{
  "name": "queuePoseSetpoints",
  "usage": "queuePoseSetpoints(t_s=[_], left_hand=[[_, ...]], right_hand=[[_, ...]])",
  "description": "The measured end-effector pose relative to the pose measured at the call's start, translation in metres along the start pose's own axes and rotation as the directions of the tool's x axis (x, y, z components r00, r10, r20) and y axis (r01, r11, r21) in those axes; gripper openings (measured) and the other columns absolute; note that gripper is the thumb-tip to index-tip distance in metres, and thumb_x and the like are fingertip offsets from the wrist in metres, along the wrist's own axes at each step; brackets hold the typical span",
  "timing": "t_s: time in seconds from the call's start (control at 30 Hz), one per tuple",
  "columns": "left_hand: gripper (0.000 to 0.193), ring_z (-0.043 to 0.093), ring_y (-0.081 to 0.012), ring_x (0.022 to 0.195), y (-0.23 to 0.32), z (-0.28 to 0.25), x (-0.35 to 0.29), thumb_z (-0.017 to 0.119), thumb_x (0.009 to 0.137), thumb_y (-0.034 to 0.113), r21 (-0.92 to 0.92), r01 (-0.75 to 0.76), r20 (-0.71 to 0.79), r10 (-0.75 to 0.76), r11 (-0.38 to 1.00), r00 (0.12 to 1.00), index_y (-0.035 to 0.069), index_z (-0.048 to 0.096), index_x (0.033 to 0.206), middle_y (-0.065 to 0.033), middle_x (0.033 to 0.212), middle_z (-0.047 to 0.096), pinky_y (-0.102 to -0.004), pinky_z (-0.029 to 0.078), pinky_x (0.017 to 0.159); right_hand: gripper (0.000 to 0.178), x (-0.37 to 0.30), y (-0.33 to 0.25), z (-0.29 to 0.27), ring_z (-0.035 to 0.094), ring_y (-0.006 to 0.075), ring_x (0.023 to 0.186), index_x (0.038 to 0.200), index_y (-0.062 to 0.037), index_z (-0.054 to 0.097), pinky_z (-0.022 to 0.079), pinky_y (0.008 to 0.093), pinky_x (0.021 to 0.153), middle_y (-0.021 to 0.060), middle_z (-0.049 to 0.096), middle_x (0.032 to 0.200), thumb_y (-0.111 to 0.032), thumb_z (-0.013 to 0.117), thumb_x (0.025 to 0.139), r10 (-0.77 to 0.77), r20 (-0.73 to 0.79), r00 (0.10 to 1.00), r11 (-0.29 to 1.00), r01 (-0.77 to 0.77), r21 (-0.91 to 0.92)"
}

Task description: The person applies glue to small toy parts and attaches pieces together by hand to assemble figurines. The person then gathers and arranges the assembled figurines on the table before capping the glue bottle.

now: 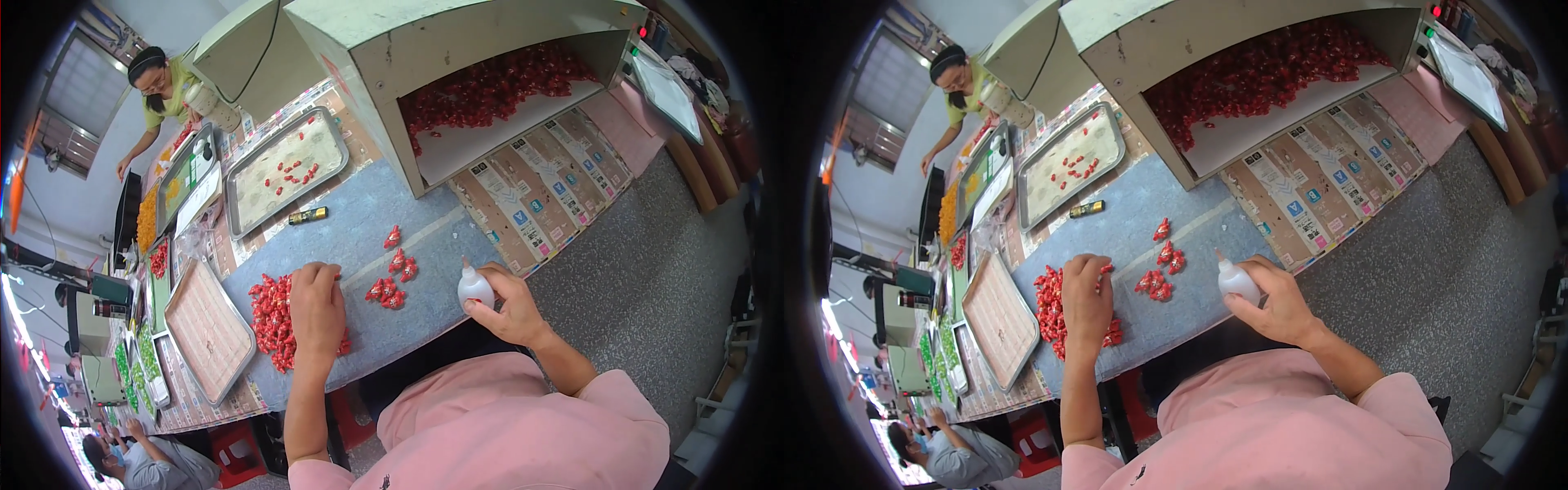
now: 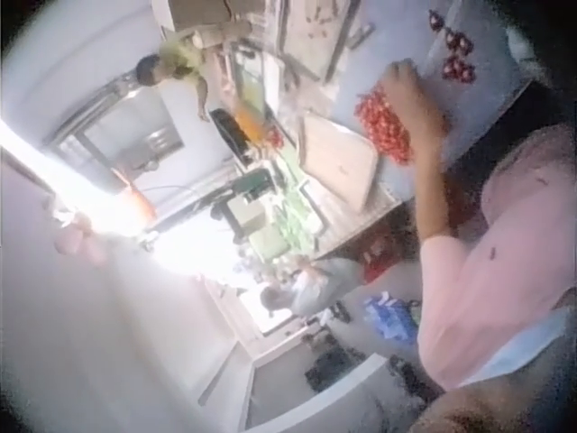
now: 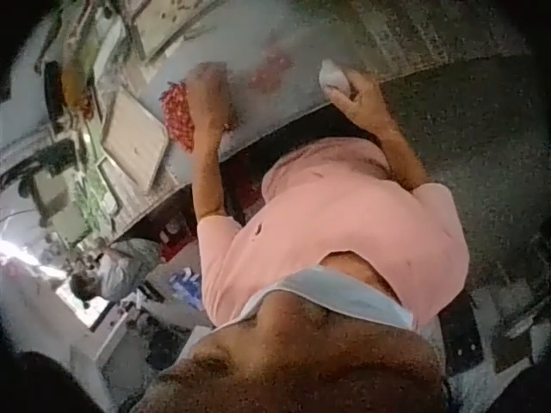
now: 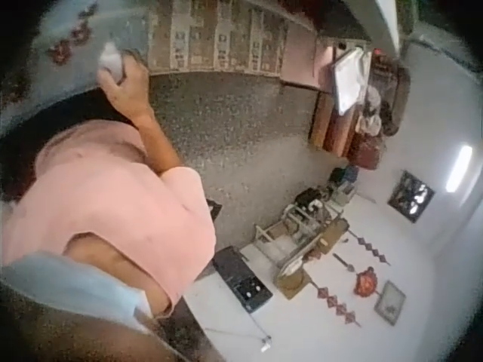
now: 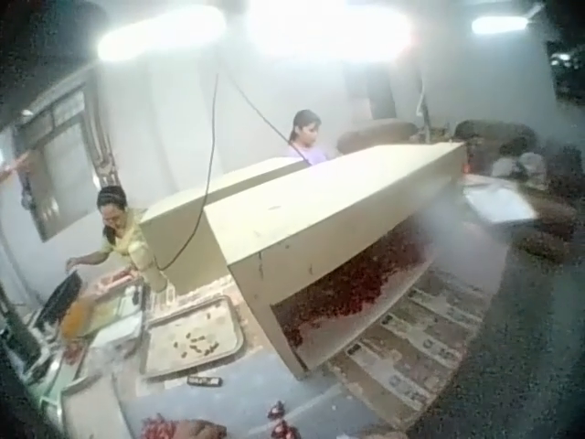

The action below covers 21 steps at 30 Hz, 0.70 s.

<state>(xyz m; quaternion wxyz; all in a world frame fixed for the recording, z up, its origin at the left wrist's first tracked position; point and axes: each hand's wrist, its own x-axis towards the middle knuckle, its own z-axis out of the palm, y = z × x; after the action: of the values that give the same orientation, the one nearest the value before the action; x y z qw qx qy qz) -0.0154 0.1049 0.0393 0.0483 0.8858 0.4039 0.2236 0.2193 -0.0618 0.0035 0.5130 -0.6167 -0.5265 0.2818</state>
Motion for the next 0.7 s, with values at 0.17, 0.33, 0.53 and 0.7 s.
queuePoseSetpoints(t_s=[0.17,0.33,0.53,0.7], left_hand=[[0.032,0.057,-0.0225,0.104,0.055,-0.009,-0.023,0.068,0.079,0.006,-0.532,0.123,0.202,-0.015,0.838,0.979,0.004,0.061,0.11,-0.0107,0.106,0.061,-0.0337,0.047,0.085],[0.059,0.052,-0.0203,0.112,0.092,0.016,-0.055,0.063,0.09,0.012,-0.926,0.374,0.37,0.062,-0.058,0.927,0.007,0.034,0.141,-0.0108,0.125,0.051,-0.034,0.047,0.088],[0.063,0.055,-0.0168,0.106,0.07,0.003,-0.081,0.059,0.094,0.019,-0.873,0.4,0.444,-0.115,-0.279,0.889,0.006,0.023,0.145,-0.0084,0.124,0.049,-0.0337,0.049,0.086],[0.058,0.06,-0.019,0.093,0.046,-0.012,-0.117,0.061,0.092,0.023,-0.865,0.336,0.447,-0.269,-0.372,0.853,0.005,0.033,0.141,-0.0065,0.11,0.056,-0.0356,0.052,0.077]], right_hand=[[0.03,0.003,-0.02,0.002,0.058,0.0205,0.08,0.101,0.0012,0.063,0.047,0.0296,0.069,0.0108,0.058,0.09,-0.017,0.071,0.078,0.053,0.084,0.995,0.995,-0.06,0.084],[0.035,0.007,-0.03,0.028,0.055,0.025,0.09,0.107,-0.0009,0.064,0.045,0.0329,0.08,0.0125,0.057,0.097,-0.022,0.072,0.081,-0.048,0.098,0.994,0.987,0.032,0.156],[0.045,0.041,-0.033,0.039,0.051,0.029,0.101,0.131,-0.0056,0.051,0.04,0.0375,0.092,0.0154,0.054,0.107,-0.03,0.056,0.093,-0.358,0.577,0.734,0.929,0.22,0.296],[0.027,0.103,-0.047,0.068,0.06,0.0292,0.09,0.101,-0.0028,0.066,0.047,0.0393,0.082,0.0146,0.063,0.095,-0.026,0.059,0.09,-0.184,0.717,0.673,0.982,0.162,0.101]])
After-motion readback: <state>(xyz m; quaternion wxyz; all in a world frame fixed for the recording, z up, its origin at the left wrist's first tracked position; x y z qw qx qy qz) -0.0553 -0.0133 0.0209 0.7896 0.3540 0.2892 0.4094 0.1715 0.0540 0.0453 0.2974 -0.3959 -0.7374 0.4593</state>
